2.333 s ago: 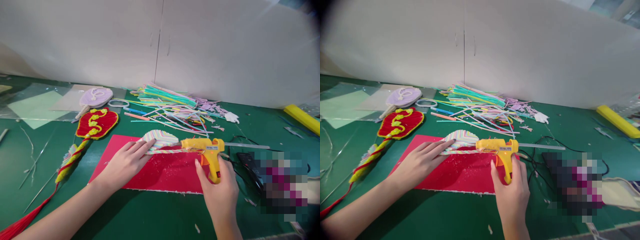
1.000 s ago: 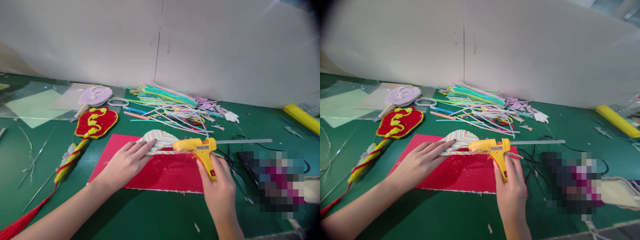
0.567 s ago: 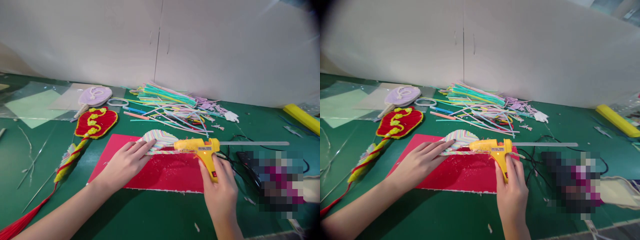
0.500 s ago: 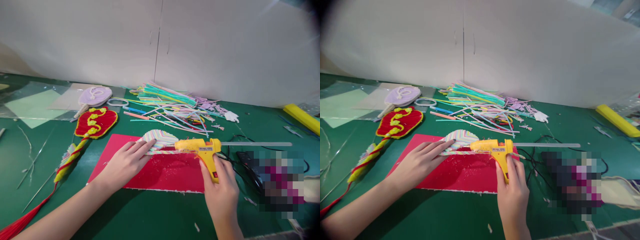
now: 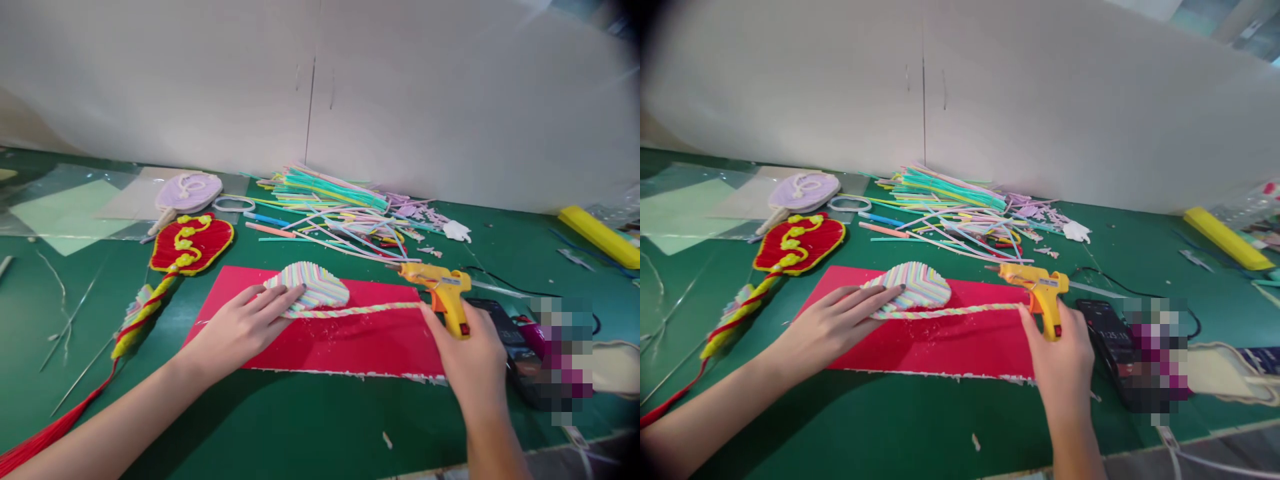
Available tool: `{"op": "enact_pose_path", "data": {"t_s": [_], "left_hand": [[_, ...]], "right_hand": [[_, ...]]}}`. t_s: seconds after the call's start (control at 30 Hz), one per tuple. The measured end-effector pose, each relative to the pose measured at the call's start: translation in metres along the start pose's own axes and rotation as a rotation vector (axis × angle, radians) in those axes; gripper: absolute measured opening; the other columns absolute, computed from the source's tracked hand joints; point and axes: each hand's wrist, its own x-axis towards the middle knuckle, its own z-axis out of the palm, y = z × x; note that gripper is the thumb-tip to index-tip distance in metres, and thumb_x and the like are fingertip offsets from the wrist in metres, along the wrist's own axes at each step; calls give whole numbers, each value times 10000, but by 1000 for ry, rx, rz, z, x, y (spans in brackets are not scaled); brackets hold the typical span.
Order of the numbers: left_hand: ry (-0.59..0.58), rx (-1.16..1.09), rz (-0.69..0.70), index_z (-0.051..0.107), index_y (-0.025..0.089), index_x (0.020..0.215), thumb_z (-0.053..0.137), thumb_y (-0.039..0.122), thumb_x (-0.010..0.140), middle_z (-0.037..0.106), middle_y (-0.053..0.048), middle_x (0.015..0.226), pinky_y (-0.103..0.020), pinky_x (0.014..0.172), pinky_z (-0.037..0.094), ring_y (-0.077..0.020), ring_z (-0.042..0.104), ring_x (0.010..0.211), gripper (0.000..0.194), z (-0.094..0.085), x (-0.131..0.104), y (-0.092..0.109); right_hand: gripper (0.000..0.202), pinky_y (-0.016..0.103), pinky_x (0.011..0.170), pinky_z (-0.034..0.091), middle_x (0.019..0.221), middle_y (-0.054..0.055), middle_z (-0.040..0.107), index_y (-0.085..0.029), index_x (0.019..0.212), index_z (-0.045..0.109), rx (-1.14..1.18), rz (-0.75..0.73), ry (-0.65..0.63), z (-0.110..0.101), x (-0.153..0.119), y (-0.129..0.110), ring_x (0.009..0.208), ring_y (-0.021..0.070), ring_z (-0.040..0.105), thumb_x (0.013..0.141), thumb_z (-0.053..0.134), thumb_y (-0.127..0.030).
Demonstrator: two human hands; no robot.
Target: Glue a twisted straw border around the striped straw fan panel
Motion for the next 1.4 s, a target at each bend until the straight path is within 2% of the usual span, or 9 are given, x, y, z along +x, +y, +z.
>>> {"op": "enact_pose_path", "data": {"t_s": [0.13,0.27,0.5,0.6,0.67,0.77,0.87,1.07,1.4], "left_hand": [[-104,-163,28,687,197,962,484,118,904,432,-90,1445,-472,1042,395,-283,449,1288,226,-2,-14,-3],[-197,-402,-72,639,327,1140,468,86,884,326,-51,1509,-538,1089,314,-289,299,1383,390,-16,-25,-4],[-112,-606,-396,643,242,1082,470,258,935,602,-66,1156,-299,856,527,-186,603,1032,228,-23,-23,10],[-102,-596,-453,633,204,1028,523,315,908,623,-62,1024,-331,804,533,-204,616,938,197,-16,-9,14],[-142,-621,-434,618,201,1030,573,322,879,622,-55,1013,-339,787,529,-211,615,926,198,-12,0,14],[-175,-685,-398,607,208,1039,621,272,844,615,-42,1024,-312,792,520,-200,608,938,206,-7,9,11],[-182,-776,-388,606,209,1020,623,211,833,609,-29,1009,-260,759,518,-171,607,919,187,-1,9,9],[-145,-863,-386,599,198,1048,616,225,844,600,-38,1024,-257,761,514,-154,600,901,206,11,1,9],[-66,-869,-398,607,187,1012,581,202,866,601,-42,971,-258,769,512,-149,594,889,149,22,-2,12]], "right_hand": [[503,329,627,419,789,66,555,-146,949,656,-129,95,-100,9,16,24,738,235,546,778,551,-608],[484,313,577,387,870,83,585,-162,979,658,-232,148,-242,20,20,29,725,229,547,778,552,-590],[587,389,681,437,964,156,595,-98,1111,629,-328,31,-306,27,16,35,856,296,565,809,525,-591],[534,448,752,435,1034,166,579,-132,1094,643,-277,-17,-117,17,11,13,915,320,550,811,552,-576],[375,418,803,446,993,126,582,-170,1017,667,-46,-116,-73,10,4,-12,926,276,561,848,565,-488],[148,331,823,470,907,48,595,-229,929,666,318,-259,-320,8,-14,-54,868,189,591,866,601,-345],[102,296,773,478,901,31,589,-234,937,644,418,-262,-491,16,-33,-80,868,177,581,845,641,-277],[85,320,754,452,860,17,603,-224,863,621,410,-236,-584,27,-48,-87,823,187,572,820,672,-277],[63,315,705,388,750,14,599,-190,792,611,331,-314,-449,28,-56,-95,726,172,546,833,657,-202]]}}
